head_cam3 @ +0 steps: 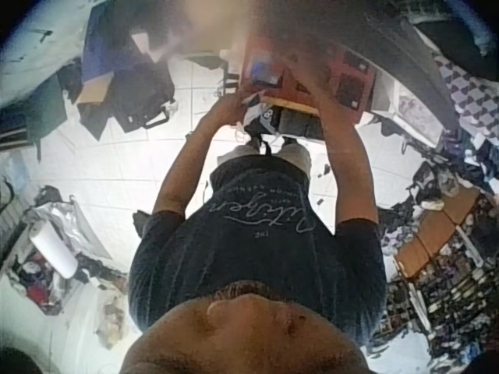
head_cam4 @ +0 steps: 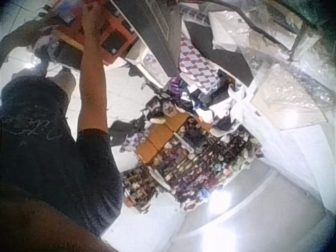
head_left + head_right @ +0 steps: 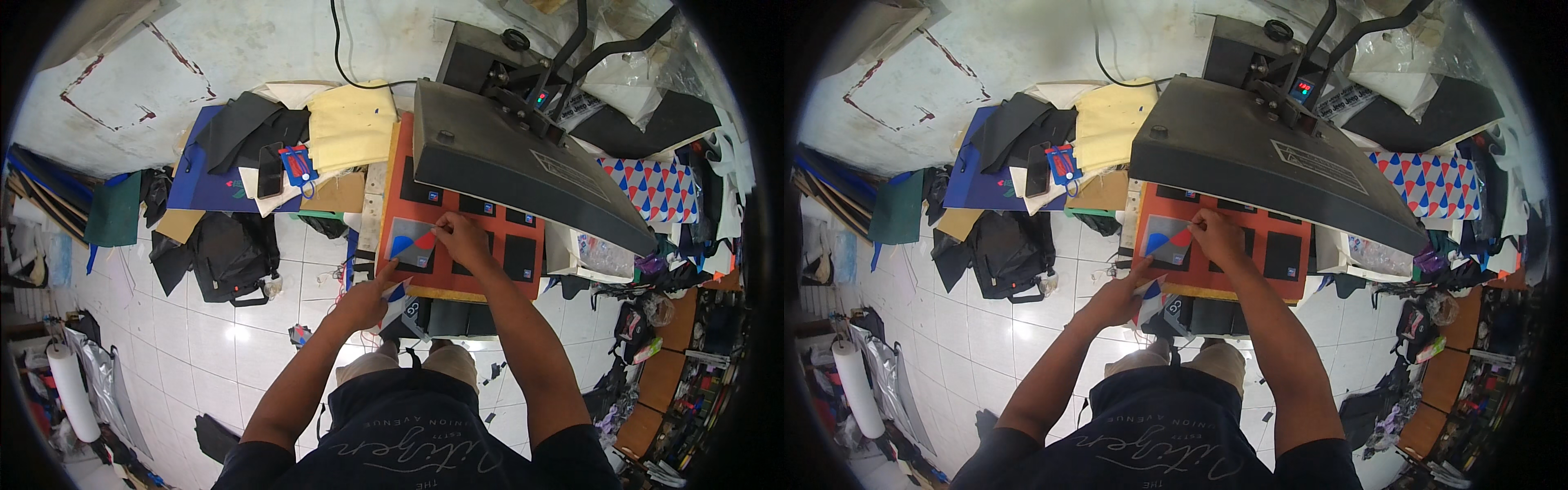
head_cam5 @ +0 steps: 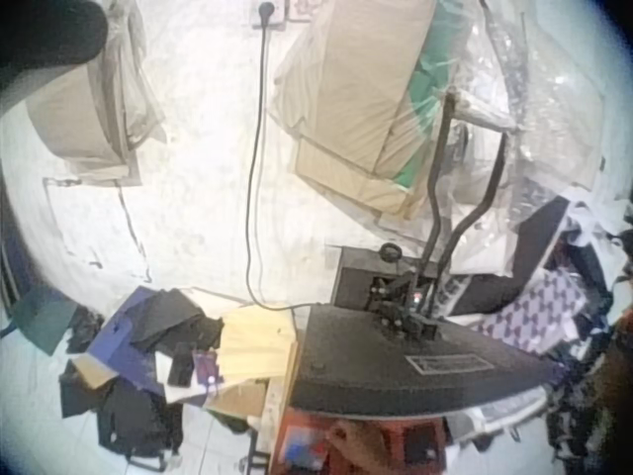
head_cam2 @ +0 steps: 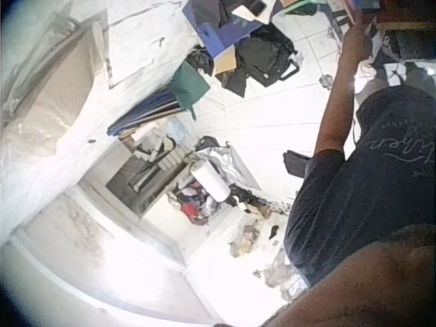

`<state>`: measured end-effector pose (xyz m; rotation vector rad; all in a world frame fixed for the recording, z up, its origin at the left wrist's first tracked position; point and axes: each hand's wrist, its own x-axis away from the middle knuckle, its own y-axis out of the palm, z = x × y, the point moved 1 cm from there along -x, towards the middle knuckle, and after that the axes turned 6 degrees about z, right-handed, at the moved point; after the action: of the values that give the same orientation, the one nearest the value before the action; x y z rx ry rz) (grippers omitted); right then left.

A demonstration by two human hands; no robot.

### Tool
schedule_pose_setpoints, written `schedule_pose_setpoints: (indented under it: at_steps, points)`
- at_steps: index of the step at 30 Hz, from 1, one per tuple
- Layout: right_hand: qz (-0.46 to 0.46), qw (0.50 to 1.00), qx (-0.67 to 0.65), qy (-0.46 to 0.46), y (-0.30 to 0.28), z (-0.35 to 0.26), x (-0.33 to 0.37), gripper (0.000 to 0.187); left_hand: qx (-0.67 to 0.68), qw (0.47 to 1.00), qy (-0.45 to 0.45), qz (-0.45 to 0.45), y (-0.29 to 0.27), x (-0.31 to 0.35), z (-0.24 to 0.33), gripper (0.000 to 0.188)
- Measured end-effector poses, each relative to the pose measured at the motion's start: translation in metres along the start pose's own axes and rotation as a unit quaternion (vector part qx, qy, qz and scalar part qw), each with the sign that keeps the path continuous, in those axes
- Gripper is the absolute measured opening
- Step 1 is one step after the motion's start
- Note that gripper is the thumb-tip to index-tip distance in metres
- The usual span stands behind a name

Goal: The person places small blue square transfers onto a red grid on a heat press, then closes the press. Afterward, they place larger triangular patterned transfers onto the same grid and close the press again.

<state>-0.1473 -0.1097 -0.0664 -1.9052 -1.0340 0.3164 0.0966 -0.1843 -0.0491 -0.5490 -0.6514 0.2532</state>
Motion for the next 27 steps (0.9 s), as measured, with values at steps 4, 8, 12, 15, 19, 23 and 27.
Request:
schedule_pose_setpoints:
  at_steps: [4, 8, 12, 15, 19, 23, 27]
  points:
    - [-0.015, 1.000, 0.005, 0.006, -0.003, -0.001, 0.000, 0.027, -0.015, 1.000, 0.005, 0.012, 0.002, 0.001, 0.001, 0.093]
    - [-0.004, 0.999, 0.022, 0.039, -0.010, -0.008, 0.002, 0.029, -0.020, 1.000, 0.001, 0.010, 0.000, 0.001, 0.002, 0.092]
    - [0.053, 0.998, -0.003, 0.025, -0.014, 0.001, 0.000, 0.027, -0.017, 1.000, -0.004, 0.011, 0.002, 0.001, 0.000, 0.091]
    - [0.079, 0.995, 0.032, -0.052, -0.015, 0.001, 0.005, 0.020, -0.018, 1.000, -0.005, 0.014, 0.000, 0.002, 0.002, 0.090]
    - [0.092, 0.980, 0.067, -0.166, -0.011, 0.002, 0.019, 0.012, -0.023, 1.000, -0.012, 0.007, -0.002, 0.003, 0.005, 0.089]
    - [0.128, 0.959, 0.106, -0.230, -0.003, 0.008, 0.033, 0.015, -0.016, 1.000, -0.005, 0.016, -0.003, 0.004, 0.006, 0.088]
    - [0.148, 0.949, 0.133, -0.246, 0.000, 0.009, 0.037, 0.018, -0.011, 0.999, 0.000, 0.031, 0.003, 0.003, 0.003, 0.087]
